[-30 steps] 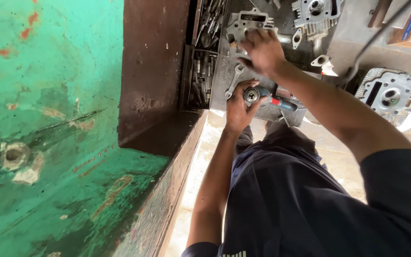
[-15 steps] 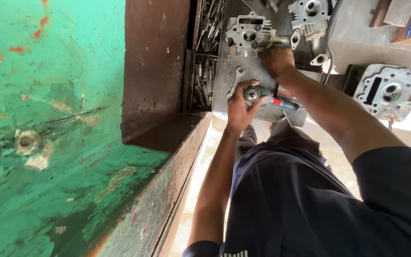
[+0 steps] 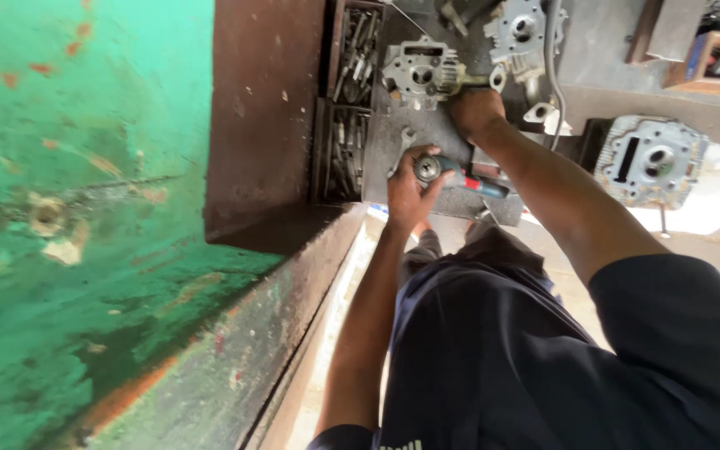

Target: Using an electric drill to ream or clean ports on motorcycle engine cylinder heads at a workbench.

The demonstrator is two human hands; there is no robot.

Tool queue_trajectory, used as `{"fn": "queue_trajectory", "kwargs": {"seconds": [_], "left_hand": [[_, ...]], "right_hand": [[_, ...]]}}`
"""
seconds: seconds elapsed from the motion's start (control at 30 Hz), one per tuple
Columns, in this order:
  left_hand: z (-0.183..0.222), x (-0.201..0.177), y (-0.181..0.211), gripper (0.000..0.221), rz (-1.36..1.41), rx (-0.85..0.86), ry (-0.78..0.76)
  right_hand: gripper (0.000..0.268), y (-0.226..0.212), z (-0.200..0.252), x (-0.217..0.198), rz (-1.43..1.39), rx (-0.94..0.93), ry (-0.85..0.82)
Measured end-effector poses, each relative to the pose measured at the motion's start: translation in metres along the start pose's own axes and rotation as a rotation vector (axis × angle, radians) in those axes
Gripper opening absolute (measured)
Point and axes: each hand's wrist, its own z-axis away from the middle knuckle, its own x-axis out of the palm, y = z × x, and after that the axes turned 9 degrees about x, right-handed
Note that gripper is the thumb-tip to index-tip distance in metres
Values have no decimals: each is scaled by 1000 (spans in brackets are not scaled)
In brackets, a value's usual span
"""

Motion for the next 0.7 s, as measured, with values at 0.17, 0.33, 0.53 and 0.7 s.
{"fn": "queue_trajectory", "kwargs": {"seconds": [0.17, 0.33, 0.53, 0.7], "left_hand": [[-3, -1, 2, 48, -72, 14, -28], [3, 7, -9, 48, -32, -9, -28], [2, 10, -10, 46, 28, -21, -26], [2, 10, -13, 47, -17, -74, -49]], "right_hand": [[32, 12, 10, 4, -73, -63, 150], [30, 20, 42, 11, -611, -23, 342], [13, 25, 82, -1, -1681, 99, 329], [7, 25, 143, -25, -2300, -23, 161]]}}
